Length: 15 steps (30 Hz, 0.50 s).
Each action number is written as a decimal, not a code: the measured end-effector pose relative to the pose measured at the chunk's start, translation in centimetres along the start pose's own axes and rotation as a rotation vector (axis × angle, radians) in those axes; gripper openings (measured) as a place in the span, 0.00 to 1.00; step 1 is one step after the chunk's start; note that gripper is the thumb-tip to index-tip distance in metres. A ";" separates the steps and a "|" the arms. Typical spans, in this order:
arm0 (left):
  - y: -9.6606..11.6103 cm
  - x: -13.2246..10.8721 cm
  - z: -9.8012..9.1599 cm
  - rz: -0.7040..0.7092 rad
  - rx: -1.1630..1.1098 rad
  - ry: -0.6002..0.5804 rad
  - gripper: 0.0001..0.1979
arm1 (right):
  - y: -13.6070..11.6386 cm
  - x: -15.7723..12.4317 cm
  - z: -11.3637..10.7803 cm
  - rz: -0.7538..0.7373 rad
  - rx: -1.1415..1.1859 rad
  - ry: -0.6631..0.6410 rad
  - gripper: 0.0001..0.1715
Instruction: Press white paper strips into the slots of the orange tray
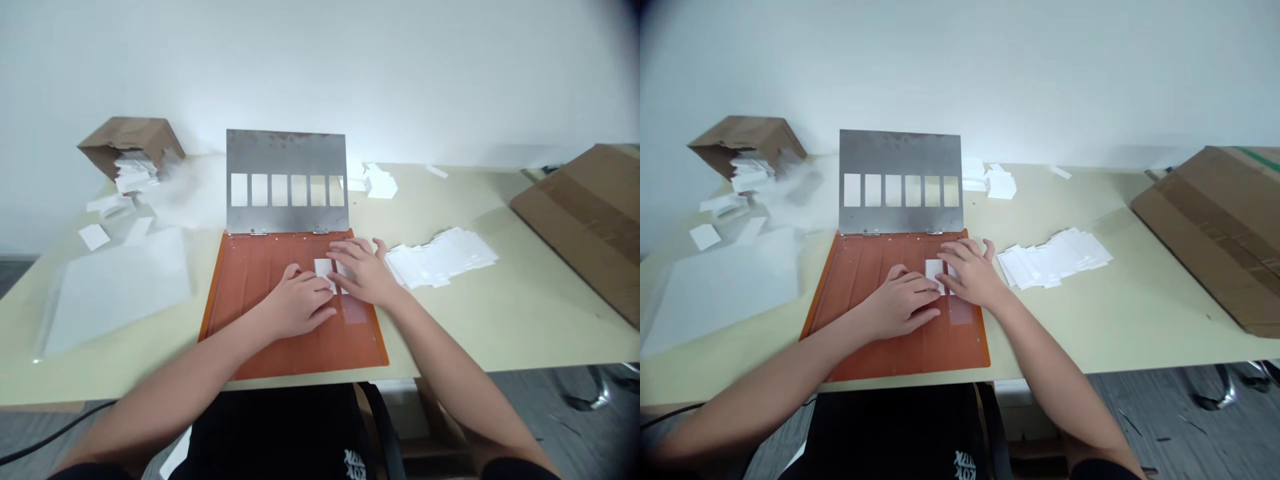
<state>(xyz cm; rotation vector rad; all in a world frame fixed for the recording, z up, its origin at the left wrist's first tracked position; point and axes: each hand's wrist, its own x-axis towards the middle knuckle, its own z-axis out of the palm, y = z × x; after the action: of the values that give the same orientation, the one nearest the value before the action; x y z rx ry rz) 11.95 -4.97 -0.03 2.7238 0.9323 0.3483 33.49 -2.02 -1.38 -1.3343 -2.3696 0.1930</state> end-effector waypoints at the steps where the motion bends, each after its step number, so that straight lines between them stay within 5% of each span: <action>1: -0.2 0.0 0.1 0.009 0.005 0.020 0.10 | -0.1 0.0 0.2 -0.001 -0.017 -0.014 0.17; 15: -1.1 0.2 0.3 0.028 0.109 0.129 0.10 | -1.0 0.4 0.3 0.054 0.020 -0.079 0.16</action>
<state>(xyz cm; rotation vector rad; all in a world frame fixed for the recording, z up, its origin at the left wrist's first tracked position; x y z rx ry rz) 11.53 -4.08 -0.60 2.8438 0.9743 0.4976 32.38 -2.19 -1.17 -1.4063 -2.3912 0.2892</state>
